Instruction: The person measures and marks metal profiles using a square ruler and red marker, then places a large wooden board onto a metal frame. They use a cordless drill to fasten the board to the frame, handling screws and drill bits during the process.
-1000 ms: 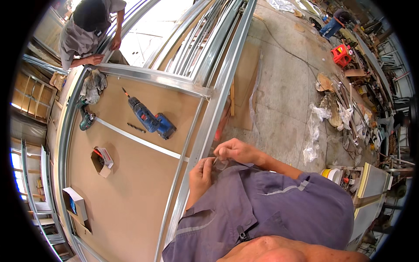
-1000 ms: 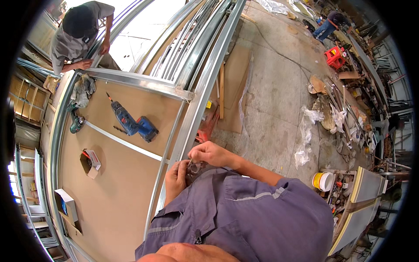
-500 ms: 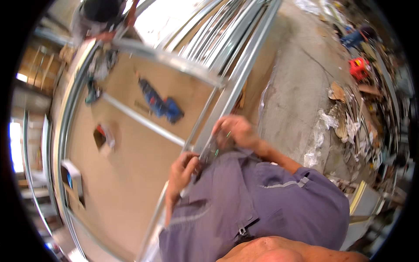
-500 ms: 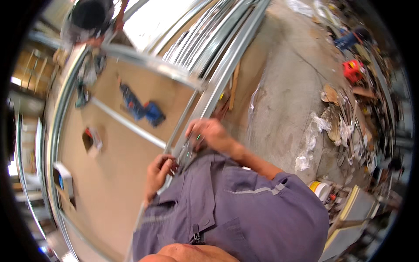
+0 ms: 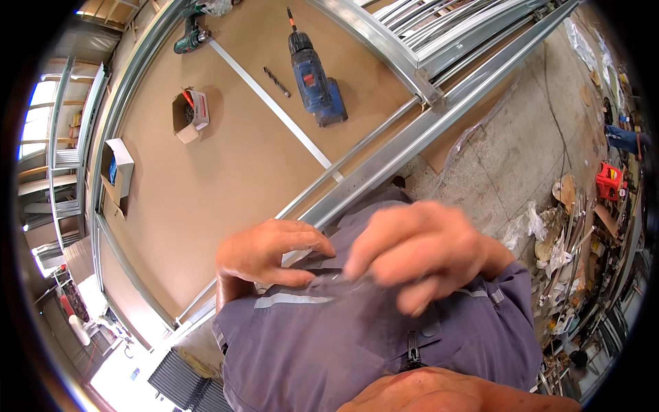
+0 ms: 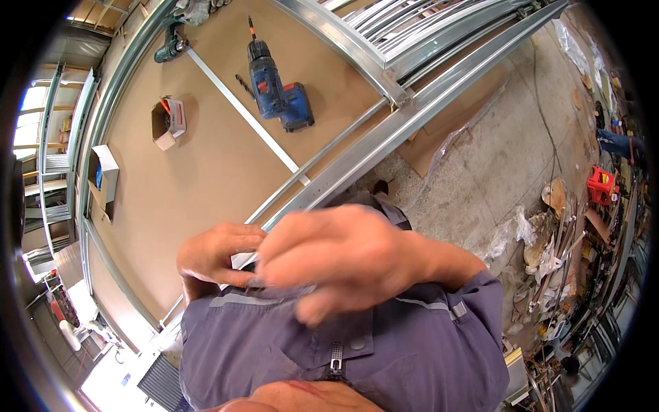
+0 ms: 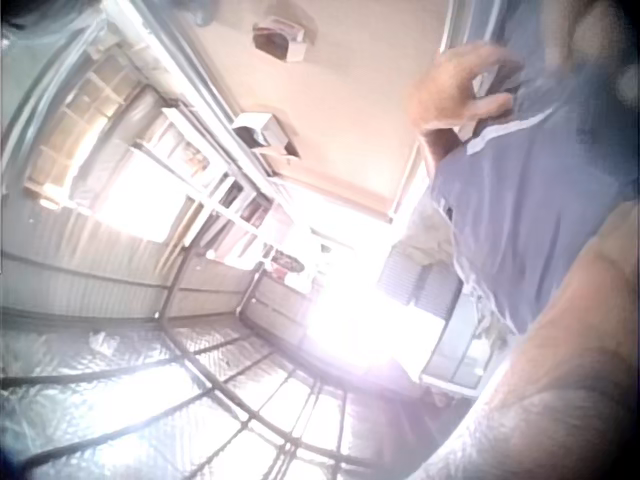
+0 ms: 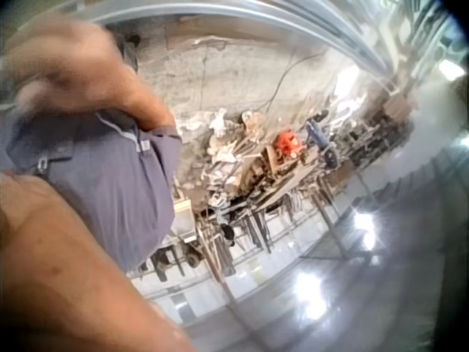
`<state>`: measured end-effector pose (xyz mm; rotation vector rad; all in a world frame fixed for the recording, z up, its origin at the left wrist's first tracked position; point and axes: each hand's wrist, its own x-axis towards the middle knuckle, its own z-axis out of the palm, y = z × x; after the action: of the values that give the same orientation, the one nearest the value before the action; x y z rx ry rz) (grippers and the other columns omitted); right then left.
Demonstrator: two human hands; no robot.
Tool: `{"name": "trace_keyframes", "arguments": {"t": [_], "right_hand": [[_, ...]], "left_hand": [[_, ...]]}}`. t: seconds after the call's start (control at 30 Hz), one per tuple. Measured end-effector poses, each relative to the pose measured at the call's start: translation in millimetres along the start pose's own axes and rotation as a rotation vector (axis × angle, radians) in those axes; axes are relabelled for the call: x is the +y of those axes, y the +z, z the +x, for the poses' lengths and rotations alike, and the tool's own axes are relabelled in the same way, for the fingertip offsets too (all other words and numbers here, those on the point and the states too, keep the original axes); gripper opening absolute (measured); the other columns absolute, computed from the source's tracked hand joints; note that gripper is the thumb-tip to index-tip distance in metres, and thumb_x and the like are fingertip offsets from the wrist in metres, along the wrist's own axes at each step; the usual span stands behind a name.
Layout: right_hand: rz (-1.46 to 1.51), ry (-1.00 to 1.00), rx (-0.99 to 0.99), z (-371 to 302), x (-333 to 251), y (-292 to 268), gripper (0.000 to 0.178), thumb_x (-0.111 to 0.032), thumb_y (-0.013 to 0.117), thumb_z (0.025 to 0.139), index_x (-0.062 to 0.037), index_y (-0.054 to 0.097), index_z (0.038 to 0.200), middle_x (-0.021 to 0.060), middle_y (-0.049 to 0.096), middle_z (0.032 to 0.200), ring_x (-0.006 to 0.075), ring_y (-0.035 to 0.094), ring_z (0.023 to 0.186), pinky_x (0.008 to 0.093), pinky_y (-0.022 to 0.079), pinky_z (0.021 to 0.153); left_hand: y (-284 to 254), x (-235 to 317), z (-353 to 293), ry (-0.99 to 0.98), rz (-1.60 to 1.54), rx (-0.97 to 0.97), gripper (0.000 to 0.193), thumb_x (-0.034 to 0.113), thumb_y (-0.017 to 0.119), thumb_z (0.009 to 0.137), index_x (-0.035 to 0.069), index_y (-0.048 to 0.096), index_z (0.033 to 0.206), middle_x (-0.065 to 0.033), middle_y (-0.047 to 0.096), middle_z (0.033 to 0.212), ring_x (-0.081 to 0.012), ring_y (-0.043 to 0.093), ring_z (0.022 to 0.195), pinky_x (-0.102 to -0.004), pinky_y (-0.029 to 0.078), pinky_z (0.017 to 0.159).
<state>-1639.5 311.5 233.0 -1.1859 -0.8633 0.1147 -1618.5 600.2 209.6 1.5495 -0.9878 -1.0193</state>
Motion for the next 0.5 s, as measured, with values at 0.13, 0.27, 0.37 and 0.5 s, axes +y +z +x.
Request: {"name": "trace_keyframes", "arguments": {"t": [0.13,0.27,0.37,0.5], "right_hand": [[-0.216,0.003,-0.248,23.9,2.4,15.6,0.029,-0.021,0.077,0.080,-0.0041,0.066,0.101,0.0144,0.063,0.106,0.0313,0.065,0.092,0.0396,0.056,0.069],[-0.548,0.193,-0.552,25.2,14.4,24.4,0.022,-0.023,0.070,0.084,-0.0034,0.069,0.095,0.0170,0.064,0.111,0.0301,0.065,0.100,0.0438,0.056,0.072],[-0.550,0.226,-0.508,21.6,20.0,16.9,0.029,-0.026,0.072,0.081,-0.0046,0.066,0.100,0.0125,0.064,0.099,0.0276,0.064,0.097,0.0400,0.057,0.072],[-0.409,0.137,-0.196,6.2,2.2,-23.1,0.031,-0.027,0.075,0.078,-0.0043,0.066,0.098,0.0108,0.066,0.097,0.0274,0.065,0.101,0.0395,0.057,0.076]], "left_hand": [[-9.5,-5.2,9.9,-0.130,-0.072,0.078,0.023,0.009,0.073,0.085,-0.001,0.069,0.105,-0.0155,0.072,0.096,-0.0298,0.071,0.086,-0.0362,0.056,0.078],[-15.4,-15.5,19.5,-0.125,-0.050,0.124,0.022,0.008,0.073,0.083,-0.001,0.070,0.103,-0.0152,0.073,0.096,-0.0289,0.071,0.083,-0.0349,0.056,0.074],[-21.4,-21.1,45.1,-0.083,-0.017,0.137,0.025,0.011,0.074,0.083,-0.002,0.070,0.104,-0.0157,0.073,0.096,-0.0274,0.071,0.085,-0.0340,0.055,0.076],[-21.4,-27.8,80.7,-0.102,-0.354,0.237,0.029,0.017,0.071,0.090,-0.004,0.067,0.109,-0.0159,0.073,0.103,-0.0242,0.070,0.093,-0.0360,0.054,0.084]]}}
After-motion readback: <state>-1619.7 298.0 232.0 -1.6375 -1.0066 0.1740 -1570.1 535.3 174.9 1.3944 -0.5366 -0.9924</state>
